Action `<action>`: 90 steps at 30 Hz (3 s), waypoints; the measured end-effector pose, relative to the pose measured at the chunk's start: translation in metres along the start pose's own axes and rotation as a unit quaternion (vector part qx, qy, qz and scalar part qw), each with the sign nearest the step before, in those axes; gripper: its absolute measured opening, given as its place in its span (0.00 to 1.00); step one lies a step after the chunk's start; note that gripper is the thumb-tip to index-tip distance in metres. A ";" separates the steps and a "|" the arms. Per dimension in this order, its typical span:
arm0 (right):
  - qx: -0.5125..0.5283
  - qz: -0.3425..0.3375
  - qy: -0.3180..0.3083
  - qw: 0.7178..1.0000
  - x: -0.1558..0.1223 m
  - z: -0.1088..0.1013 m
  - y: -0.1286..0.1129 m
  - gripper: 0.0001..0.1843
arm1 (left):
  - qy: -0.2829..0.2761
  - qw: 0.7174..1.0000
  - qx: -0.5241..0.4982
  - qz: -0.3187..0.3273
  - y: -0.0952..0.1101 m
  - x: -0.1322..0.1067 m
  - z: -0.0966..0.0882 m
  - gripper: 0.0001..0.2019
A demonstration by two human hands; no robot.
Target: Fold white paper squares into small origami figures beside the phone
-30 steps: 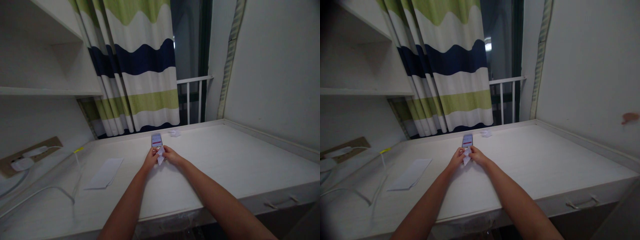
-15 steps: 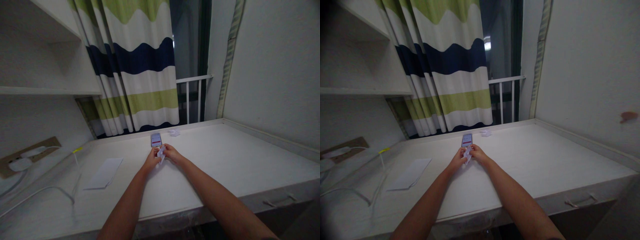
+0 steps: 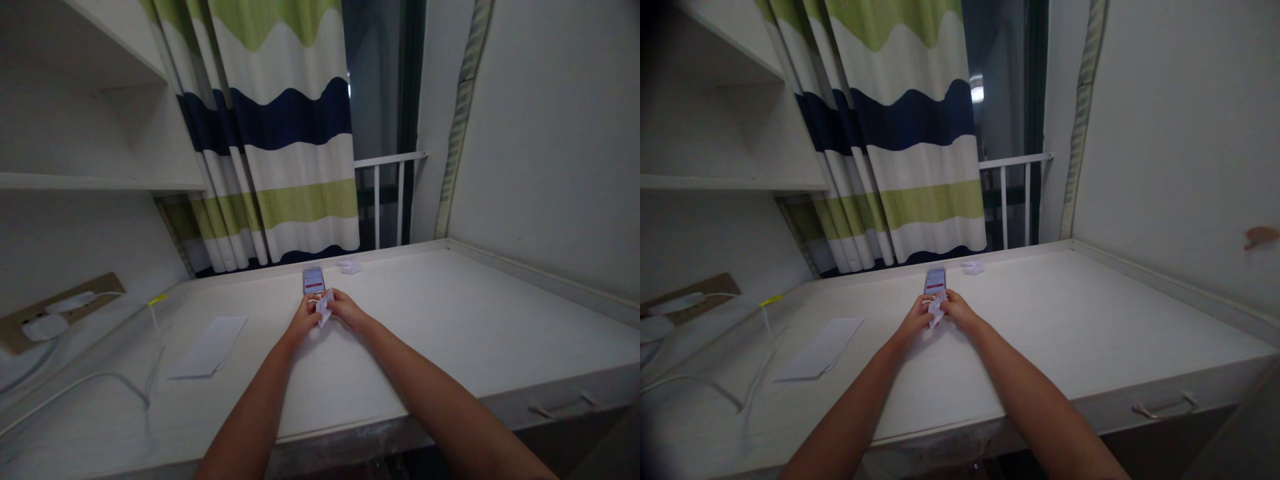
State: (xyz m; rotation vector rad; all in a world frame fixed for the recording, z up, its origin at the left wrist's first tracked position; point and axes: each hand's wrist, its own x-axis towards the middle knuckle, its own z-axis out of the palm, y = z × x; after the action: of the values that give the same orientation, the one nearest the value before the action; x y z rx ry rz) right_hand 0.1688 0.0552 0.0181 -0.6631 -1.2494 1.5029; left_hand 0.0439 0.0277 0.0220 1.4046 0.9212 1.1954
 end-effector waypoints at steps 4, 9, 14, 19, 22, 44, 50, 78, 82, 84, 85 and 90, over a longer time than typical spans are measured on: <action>-0.011 -0.003 -0.006 1.000 0.000 0.001 0.000 0.12 | 0.009 1.000 -0.029 -0.002 0.003 -0.003 0.000 0.21; -0.055 -0.031 -0.017 0.998 0.004 -0.001 0.005 0.10 | 0.021 0.999 -0.024 -0.012 0.001 -0.003 -0.001 0.23; -0.091 -0.057 -0.031 0.994 0.004 -0.001 0.008 0.11 | 0.035 0.997 -0.060 -0.023 0.000 -0.001 -0.002 0.22; -0.096 -0.085 -0.037 0.991 0.003 0.000 0.005 0.14 | 0.054 0.995 -0.076 -0.033 0.002 -0.002 -0.002 0.20; -0.095 -0.083 -0.026 0.992 0.005 0.000 0.004 0.14 | 0.050 0.996 -0.063 -0.041 0.004 -0.003 -0.001 0.20; -0.178 -0.106 -0.023 0.978 0.001 -0.003 -0.004 0.08 | 0.071 0.996 -0.019 -0.058 0.003 -0.003 -0.004 0.18; -0.173 -0.078 0.021 0.982 0.004 -0.005 -0.005 0.13 | 0.119 0.989 -0.067 -0.062 0.004 0.000 -0.009 0.15; -0.094 -0.015 0.167 0.981 0.016 -0.030 0.014 0.13 | 0.203 0.975 -0.071 -0.061 -0.001 0.009 -0.010 0.08; -0.068 0.003 0.204 0.977 0.027 -0.039 0.010 0.08 | 0.196 0.979 -0.024 -0.058 -0.003 0.025 -0.005 0.05; -0.056 -0.002 0.213 0.976 0.032 -0.047 0.007 0.06 | 0.201 0.978 -0.013 -0.058 -0.003 0.038 0.000 0.04; -0.055 -0.005 0.215 0.975 0.035 -0.052 0.004 0.05 | 0.205 0.977 -0.013 -0.049 -0.004 0.045 0.004 0.04; -0.081 -0.025 0.236 0.968 0.046 -0.089 -0.006 0.04 | 0.222 0.973 -0.048 -0.044 -0.012 0.083 0.034 0.03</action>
State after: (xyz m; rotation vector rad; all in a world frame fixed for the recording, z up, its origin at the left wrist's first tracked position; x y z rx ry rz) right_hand 0.2340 0.1304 0.0053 -1.0224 -1.0131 1.1175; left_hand 0.0959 0.1021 0.0268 1.0227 1.2006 1.4970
